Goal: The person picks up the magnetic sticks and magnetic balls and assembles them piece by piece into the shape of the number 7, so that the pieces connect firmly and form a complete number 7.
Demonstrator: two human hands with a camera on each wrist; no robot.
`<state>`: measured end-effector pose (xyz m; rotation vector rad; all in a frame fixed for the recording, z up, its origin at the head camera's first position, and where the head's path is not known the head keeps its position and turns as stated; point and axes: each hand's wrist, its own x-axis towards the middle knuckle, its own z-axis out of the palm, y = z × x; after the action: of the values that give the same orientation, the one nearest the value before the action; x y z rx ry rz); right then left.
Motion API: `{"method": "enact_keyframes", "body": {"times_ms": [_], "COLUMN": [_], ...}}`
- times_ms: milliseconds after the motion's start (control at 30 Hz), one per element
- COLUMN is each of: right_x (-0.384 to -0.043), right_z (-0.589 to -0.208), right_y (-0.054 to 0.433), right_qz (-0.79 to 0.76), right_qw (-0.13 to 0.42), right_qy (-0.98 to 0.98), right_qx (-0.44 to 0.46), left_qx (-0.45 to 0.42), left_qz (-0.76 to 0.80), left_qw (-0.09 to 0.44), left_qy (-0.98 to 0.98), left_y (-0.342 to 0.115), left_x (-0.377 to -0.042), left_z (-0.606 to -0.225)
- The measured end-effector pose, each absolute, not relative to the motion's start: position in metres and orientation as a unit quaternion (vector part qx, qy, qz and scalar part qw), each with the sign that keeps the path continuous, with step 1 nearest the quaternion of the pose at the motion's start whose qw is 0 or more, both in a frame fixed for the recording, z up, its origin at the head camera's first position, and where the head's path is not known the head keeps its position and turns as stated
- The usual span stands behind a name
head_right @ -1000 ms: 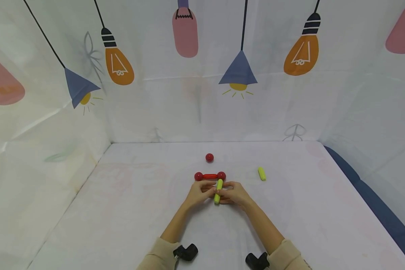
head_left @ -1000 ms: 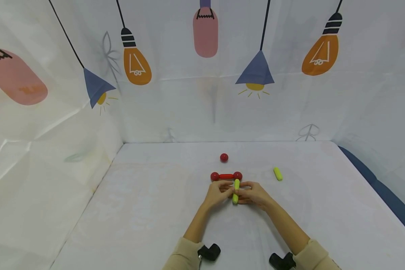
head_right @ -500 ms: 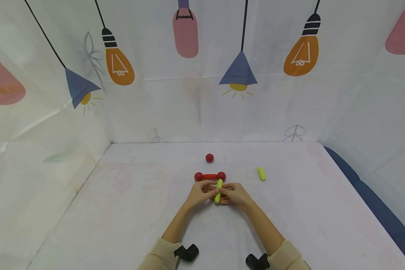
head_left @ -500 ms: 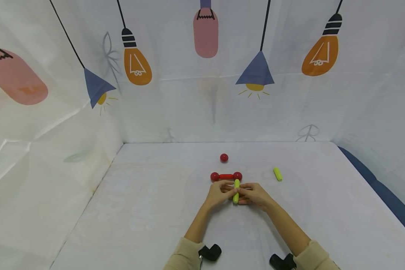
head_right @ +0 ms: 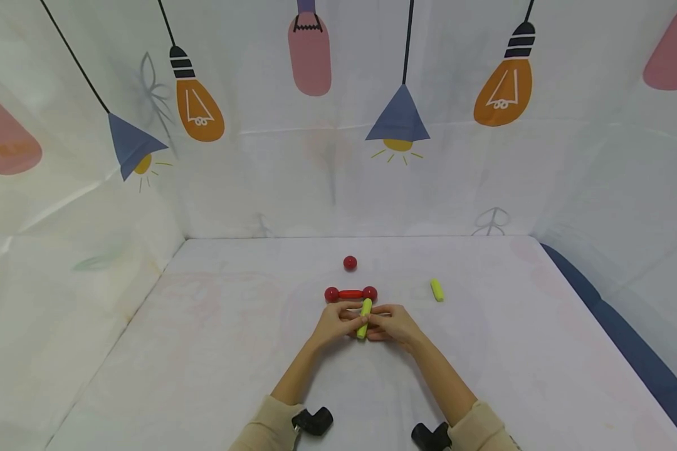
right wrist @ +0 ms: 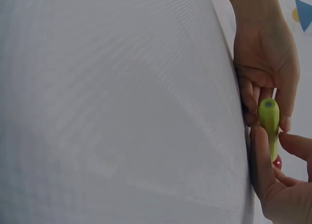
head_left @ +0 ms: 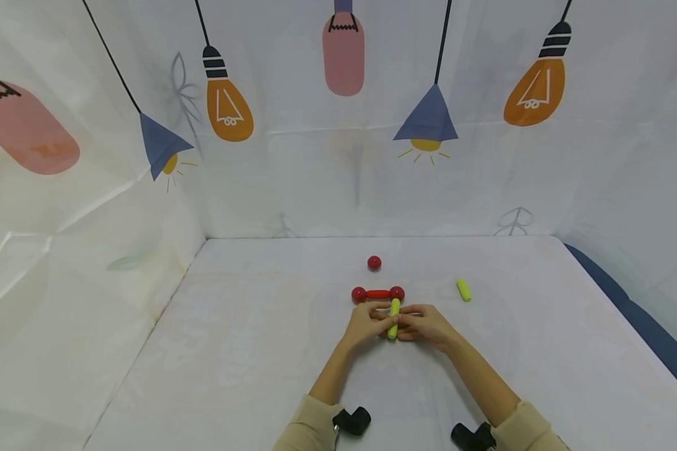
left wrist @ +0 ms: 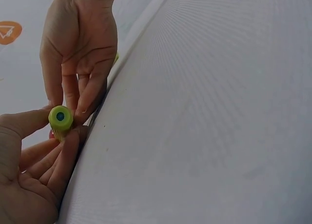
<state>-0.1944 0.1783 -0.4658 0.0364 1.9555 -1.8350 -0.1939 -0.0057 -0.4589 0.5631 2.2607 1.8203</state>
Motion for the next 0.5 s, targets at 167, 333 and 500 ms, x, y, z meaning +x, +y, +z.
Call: {"method": "enact_keyframes", "body": {"times_ms": [167, 333, 500], "right_x": [-0.1945, -0.194, -0.1924], "right_z": [-0.4669, -0.4666, -0.4642], "right_y": [0.1807, 0.1821, 0.1824], "right_qz": [-0.673, -0.674, -0.67], "right_qw": [0.224, 0.225, 0.223], "right_qy": [0.705, 0.703, 0.708], "right_qx": [0.005, -0.004, 0.0], "left_qx": [0.186, 0.175, 0.173], "left_qz": [0.61, 0.618, 0.628], "left_qw": [0.094, 0.092, 0.09], "left_qy": [0.764, 0.761, 0.753], "left_y": [-0.0051, -0.0042, -0.0035], "left_x": [-0.1938, -0.1942, -0.1962], "left_z": [-0.459, -0.4619, -0.4676]}}
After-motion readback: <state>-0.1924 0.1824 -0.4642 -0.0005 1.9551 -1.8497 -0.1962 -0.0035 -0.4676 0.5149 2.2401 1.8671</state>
